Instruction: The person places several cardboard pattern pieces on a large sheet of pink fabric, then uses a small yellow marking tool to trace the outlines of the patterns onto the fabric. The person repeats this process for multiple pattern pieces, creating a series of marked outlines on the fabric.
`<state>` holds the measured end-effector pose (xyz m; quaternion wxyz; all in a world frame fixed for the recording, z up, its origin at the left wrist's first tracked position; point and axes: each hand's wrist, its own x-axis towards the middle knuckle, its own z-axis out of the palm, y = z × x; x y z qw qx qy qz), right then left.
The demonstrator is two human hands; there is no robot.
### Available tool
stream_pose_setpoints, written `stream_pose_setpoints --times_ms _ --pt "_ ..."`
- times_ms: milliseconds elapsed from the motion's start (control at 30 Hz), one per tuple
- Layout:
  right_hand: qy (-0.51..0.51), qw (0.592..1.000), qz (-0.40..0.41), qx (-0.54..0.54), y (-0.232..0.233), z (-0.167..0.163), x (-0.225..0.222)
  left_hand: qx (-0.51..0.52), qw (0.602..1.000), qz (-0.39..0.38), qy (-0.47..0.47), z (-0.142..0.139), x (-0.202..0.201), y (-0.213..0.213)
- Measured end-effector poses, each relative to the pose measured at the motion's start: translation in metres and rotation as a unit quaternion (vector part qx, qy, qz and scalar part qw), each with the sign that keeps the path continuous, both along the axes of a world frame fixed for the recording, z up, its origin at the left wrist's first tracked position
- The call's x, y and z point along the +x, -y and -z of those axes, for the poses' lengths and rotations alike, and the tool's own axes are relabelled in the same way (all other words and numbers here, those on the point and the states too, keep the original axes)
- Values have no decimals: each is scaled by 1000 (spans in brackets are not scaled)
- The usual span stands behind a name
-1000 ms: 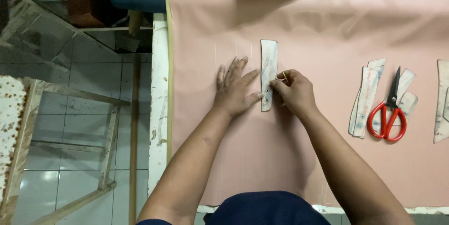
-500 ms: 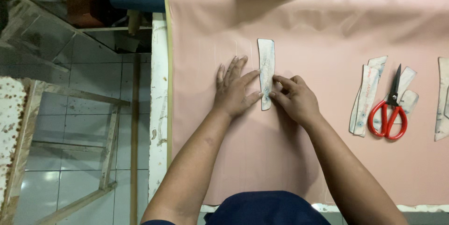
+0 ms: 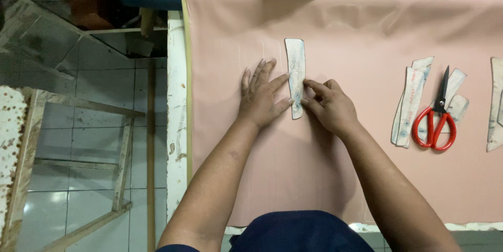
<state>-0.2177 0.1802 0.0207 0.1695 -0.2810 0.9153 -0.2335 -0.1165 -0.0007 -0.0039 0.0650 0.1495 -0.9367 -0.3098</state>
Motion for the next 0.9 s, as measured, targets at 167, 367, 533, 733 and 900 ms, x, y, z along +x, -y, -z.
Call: stream_pose_setpoints --times_ms 167,367,533,733,900 --pt "-2 1000 -4 0 0 -1 1 -2 1000 -1 0 -1 0 0" --pt "8 1000 2 22 2 -3 0 7 1000 -2 18 -6 -1 -1" --pt "5 1000 3 8 1 -3 2 6 1000 6 9 -7 2 0" --pt "-2 1000 1 9 1 -3 3 3 1000 4 2 -4 1 1" --pt "-10 1000 -1 5 1 -1 3 -1 1000 6 -10 -1 2 1"
